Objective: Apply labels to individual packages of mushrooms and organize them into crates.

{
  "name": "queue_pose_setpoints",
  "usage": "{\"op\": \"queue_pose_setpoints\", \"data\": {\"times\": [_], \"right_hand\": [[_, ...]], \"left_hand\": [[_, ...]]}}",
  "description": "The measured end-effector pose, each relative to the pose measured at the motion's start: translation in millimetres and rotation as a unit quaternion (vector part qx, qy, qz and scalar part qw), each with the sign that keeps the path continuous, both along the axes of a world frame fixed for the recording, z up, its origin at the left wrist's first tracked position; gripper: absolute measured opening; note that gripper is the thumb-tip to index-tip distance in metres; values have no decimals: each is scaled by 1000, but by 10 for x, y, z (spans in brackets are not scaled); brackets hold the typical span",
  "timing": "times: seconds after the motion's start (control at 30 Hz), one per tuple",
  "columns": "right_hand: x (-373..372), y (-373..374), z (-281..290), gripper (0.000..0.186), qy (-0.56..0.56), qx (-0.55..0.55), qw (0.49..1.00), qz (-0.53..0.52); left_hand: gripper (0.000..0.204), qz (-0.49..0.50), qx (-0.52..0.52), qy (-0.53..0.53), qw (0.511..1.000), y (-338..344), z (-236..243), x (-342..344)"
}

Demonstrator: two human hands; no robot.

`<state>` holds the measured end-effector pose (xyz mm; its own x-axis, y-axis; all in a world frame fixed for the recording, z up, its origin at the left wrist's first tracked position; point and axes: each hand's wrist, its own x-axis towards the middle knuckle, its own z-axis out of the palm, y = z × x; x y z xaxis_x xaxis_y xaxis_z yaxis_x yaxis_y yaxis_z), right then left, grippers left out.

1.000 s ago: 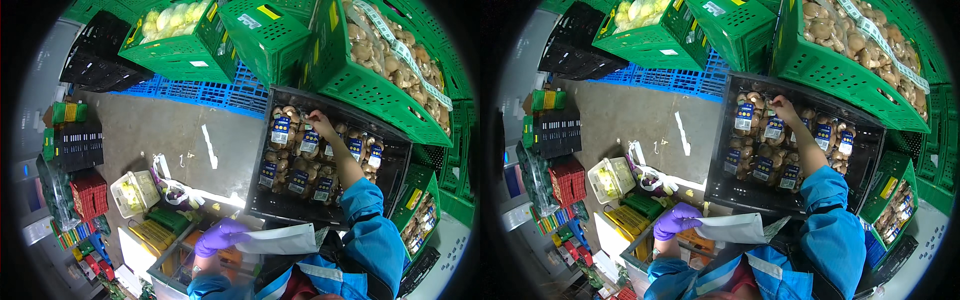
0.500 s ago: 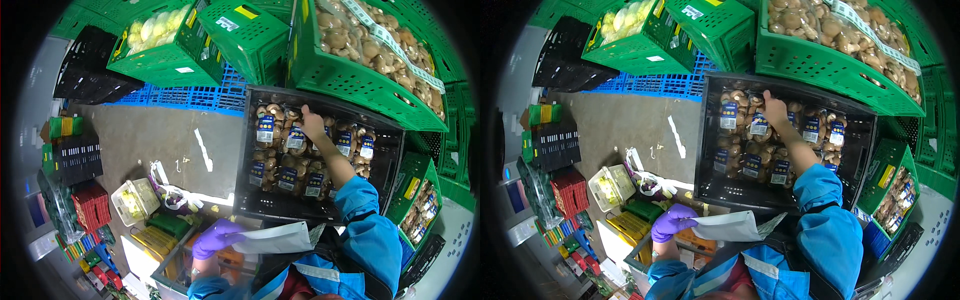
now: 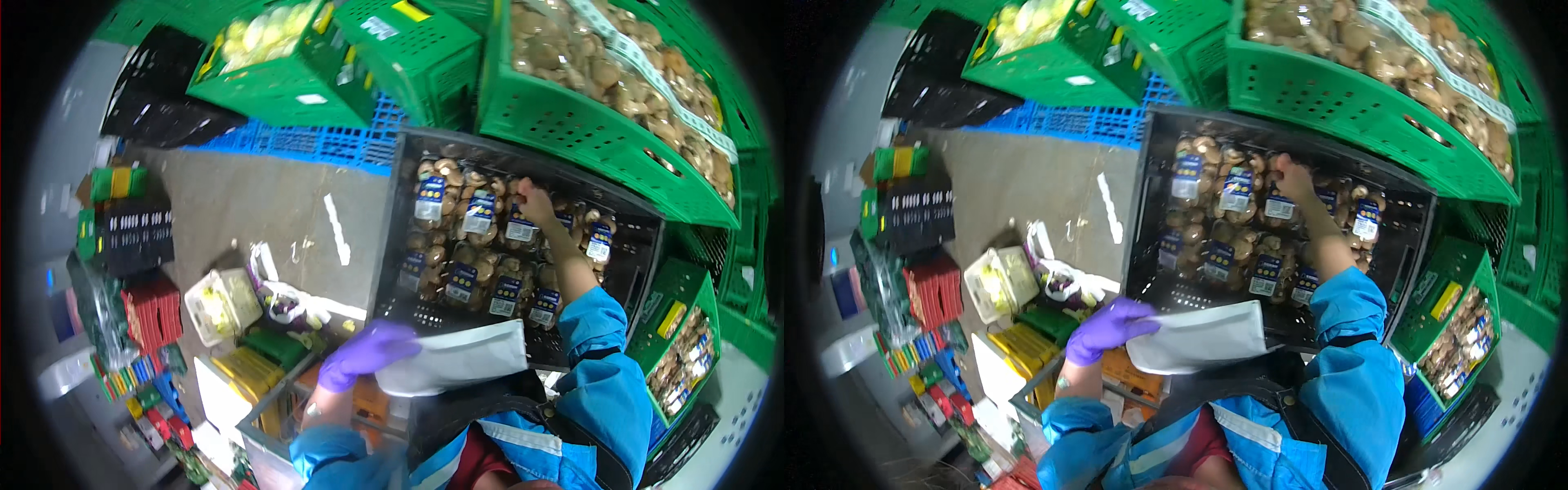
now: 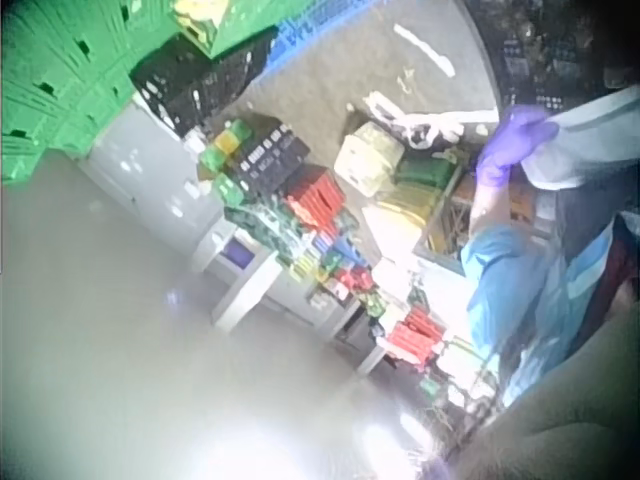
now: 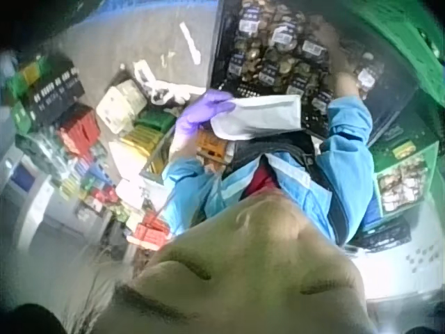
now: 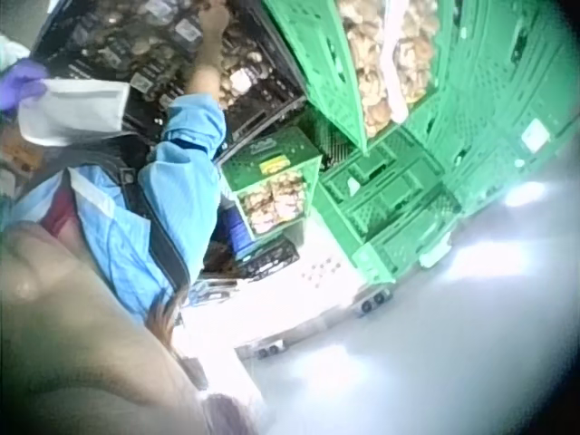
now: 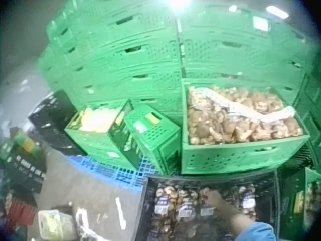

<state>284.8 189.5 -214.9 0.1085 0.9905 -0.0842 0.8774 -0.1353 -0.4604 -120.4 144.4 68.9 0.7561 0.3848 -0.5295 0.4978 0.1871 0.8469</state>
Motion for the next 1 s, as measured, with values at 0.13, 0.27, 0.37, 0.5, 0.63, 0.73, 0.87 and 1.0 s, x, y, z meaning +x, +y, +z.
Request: {"op": "queue_pose_setpoints", "data": {"times": [0.13,0.27,0.37,0.5,0.63,0.73,0.87,1.0], "right_hand": [[-92,178,244,28,-135,-159,978,-28],[-240,156,1135,24,-165,-162,973,-28],[-775,-131,2155,18,143,-82,978,130],[-1526,-613,3296,19,457,-81,820,333],[-1572,-971,3670,36,330,12,844,423],[-1510,-1227,3706,32,261,75,878,395],[-1487,-1364,3605,29,237,149,882,379],[-1426,-1405,3597,15,223,279,841,406]], "left_hand": [[24,-98,63,-37,992,81,-262,364],[28,-147,200,-30,968,-88,-461,1101],[26,-291,264,16,920,-340,-423,1569],[27,-395,297,0,869,-631,-451,1770],[28,-445,312,-12,839,-778,-475,1937],[28,-467,319,-14,825,-849,-461,2004],[29,-479,322,-11,817,-916,-449,2044],[29,-494,324,-21,807,-963,-465,2128]]}}
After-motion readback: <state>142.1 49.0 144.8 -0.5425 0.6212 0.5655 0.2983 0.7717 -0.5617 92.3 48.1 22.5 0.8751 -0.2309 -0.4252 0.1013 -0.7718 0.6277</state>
